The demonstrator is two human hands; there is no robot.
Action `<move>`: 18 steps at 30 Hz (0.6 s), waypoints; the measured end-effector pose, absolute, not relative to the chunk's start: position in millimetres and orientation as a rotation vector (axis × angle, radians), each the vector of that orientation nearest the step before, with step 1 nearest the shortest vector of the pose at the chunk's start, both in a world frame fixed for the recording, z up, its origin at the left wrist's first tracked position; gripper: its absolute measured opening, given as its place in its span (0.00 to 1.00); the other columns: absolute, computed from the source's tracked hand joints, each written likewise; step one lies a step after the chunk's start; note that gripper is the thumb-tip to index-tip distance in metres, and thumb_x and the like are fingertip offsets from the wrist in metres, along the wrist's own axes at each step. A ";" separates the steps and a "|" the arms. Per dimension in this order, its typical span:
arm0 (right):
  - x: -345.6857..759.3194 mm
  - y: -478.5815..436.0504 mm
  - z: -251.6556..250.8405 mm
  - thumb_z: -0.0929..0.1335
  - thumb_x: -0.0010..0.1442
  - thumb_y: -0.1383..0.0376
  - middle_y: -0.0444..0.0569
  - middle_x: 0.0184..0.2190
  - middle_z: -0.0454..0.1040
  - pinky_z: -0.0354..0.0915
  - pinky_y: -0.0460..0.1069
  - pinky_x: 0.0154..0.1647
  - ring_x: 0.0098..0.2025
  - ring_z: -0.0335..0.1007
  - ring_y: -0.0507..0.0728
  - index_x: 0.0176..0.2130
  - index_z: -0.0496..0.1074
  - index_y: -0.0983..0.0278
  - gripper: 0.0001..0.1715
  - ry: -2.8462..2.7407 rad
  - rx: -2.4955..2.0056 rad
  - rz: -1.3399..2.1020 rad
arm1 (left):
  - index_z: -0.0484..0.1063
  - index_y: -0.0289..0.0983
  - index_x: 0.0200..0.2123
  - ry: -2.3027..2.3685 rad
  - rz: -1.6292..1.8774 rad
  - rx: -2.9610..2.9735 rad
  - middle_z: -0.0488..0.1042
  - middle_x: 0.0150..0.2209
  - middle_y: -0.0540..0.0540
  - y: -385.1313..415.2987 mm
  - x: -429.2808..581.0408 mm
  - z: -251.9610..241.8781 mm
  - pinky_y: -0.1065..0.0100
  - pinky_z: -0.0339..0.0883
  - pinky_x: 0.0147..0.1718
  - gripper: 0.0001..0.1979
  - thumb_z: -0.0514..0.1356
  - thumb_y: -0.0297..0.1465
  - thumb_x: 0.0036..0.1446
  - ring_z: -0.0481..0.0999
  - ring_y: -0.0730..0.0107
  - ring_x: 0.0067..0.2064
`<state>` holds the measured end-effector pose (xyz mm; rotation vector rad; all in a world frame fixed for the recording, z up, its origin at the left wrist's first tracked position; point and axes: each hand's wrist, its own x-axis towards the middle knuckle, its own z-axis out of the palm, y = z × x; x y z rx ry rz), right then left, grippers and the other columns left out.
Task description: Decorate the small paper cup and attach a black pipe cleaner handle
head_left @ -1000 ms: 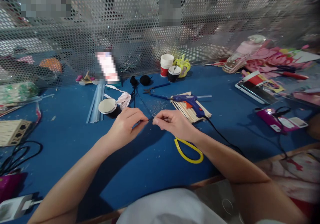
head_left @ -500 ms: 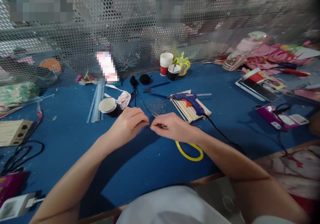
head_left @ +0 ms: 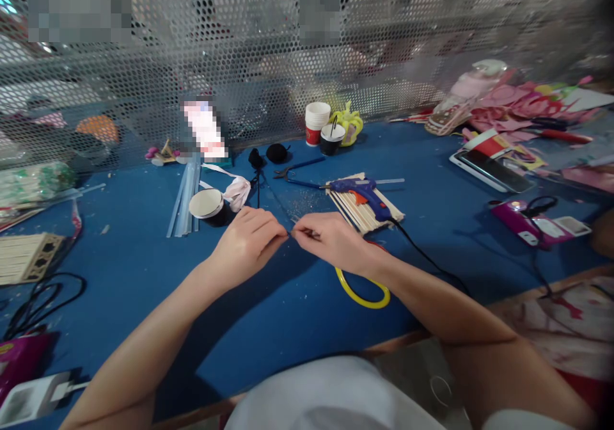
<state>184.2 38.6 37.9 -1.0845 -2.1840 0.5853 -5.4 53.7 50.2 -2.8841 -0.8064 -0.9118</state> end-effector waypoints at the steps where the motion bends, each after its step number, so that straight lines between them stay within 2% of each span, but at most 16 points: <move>1: 184.6 38.5 38.0 0.61 0.56 0.70 0.45 0.23 0.69 0.56 0.44 0.30 0.26 0.62 0.49 0.27 0.69 0.67 0.10 -2.255 -1.051 0.558 | 0.69 0.35 0.29 -0.809 -0.866 -2.903 0.73 0.28 0.45 54.1 -5.8 51.0 0.65 0.63 0.35 0.06 0.54 0.27 0.55 0.70 0.69 0.33; 6: 188.3 38.2 42.9 0.62 0.56 0.70 0.45 0.23 0.68 0.56 0.43 0.29 0.26 0.61 0.48 0.27 0.70 0.67 0.09 -2.384 -0.876 0.755 | 0.69 0.34 0.29 -0.843 -0.757 -3.212 0.72 0.29 0.46 59.4 -11.1 54.9 0.68 0.62 0.34 0.07 0.52 0.27 0.57 0.69 0.72 0.33; 12: 189.7 39.5 46.0 0.63 0.56 0.62 0.43 0.21 0.67 0.57 0.41 0.23 0.23 0.60 0.47 0.30 0.70 0.68 0.12 -1.956 -1.033 1.158 | 0.69 0.34 0.31 -1.067 -1.081 -3.367 0.72 0.29 0.46 63.1 -12.2 50.6 0.72 0.64 0.30 0.07 0.53 0.29 0.56 0.70 0.75 0.30; 15: 188.3 40.6 42.1 0.63 0.56 0.60 0.43 0.20 0.65 0.57 0.42 0.22 0.22 0.60 0.47 0.29 0.68 0.68 0.12 -1.837 -1.103 1.121 | 0.70 0.34 0.29 -1.067 -1.202 -3.213 0.72 0.27 0.46 60.2 -6.9 44.7 0.72 0.64 0.28 0.06 0.54 0.29 0.55 0.70 0.74 0.29; 18: 186.7 40.9 38.9 0.62 0.56 0.63 0.43 0.20 0.65 0.55 0.42 0.23 0.22 0.59 0.47 0.28 0.68 0.67 0.11 -1.892 -1.166 0.927 | 0.70 0.34 0.29 -0.944 -1.162 -3.015 0.72 0.27 0.46 56.4 -2.6 41.1 0.70 0.65 0.30 0.05 0.55 0.28 0.54 0.71 0.73 0.30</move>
